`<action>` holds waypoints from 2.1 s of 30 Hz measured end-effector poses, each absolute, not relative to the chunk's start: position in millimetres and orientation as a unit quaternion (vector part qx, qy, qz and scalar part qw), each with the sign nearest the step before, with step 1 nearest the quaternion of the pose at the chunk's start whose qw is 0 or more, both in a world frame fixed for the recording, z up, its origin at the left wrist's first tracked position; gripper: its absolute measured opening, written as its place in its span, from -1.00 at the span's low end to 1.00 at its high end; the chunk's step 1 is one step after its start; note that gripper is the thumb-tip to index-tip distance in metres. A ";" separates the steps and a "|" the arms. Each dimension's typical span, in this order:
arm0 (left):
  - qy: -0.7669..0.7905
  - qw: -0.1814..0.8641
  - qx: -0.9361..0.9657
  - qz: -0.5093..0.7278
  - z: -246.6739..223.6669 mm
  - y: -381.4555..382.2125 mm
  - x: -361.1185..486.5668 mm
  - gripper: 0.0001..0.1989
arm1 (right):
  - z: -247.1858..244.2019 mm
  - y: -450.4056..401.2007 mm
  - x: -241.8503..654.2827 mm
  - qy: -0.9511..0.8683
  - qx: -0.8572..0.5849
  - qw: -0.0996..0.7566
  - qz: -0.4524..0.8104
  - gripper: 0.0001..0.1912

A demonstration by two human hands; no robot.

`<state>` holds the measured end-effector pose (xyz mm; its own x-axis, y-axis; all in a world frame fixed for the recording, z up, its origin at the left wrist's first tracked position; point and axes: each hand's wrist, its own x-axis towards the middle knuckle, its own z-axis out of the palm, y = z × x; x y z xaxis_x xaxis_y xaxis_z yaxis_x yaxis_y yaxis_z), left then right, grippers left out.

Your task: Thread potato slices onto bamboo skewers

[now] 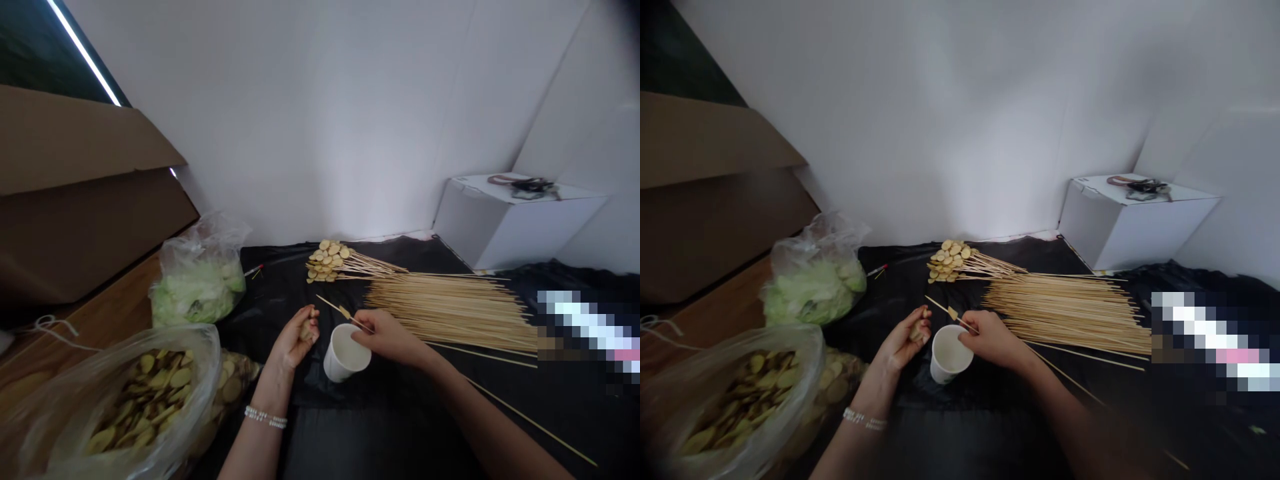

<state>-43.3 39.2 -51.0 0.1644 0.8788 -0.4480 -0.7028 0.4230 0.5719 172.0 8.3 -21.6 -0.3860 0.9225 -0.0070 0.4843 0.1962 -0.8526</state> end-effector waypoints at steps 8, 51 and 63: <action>0.319 0.798 -0.002 0.511 -53.5 38.3 -33.1 -0.76 | -19.1 0.9 165.4 -0.755 -0.462 0.244 0.396 -0.89; 0.220 0.893 0.187 0.344 -61.4 35.1 -17.9 -0.25 | -59.2 17.0 137.1 -0.755 -0.456 0.333 0.334 -0.87; 0.196 0.905 0.175 0.334 -59.4 31.3 -13.0 -0.39 | -69.6 24.9 137.6 -0.740 -0.485 0.362 0.292 -0.74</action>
<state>-13.0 31.3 -59.4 0.6998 0.6737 -0.2374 -0.5366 0.7152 0.4480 137.6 24.9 -69.6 -0.2671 0.9302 0.2516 0.5071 0.3577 -0.7842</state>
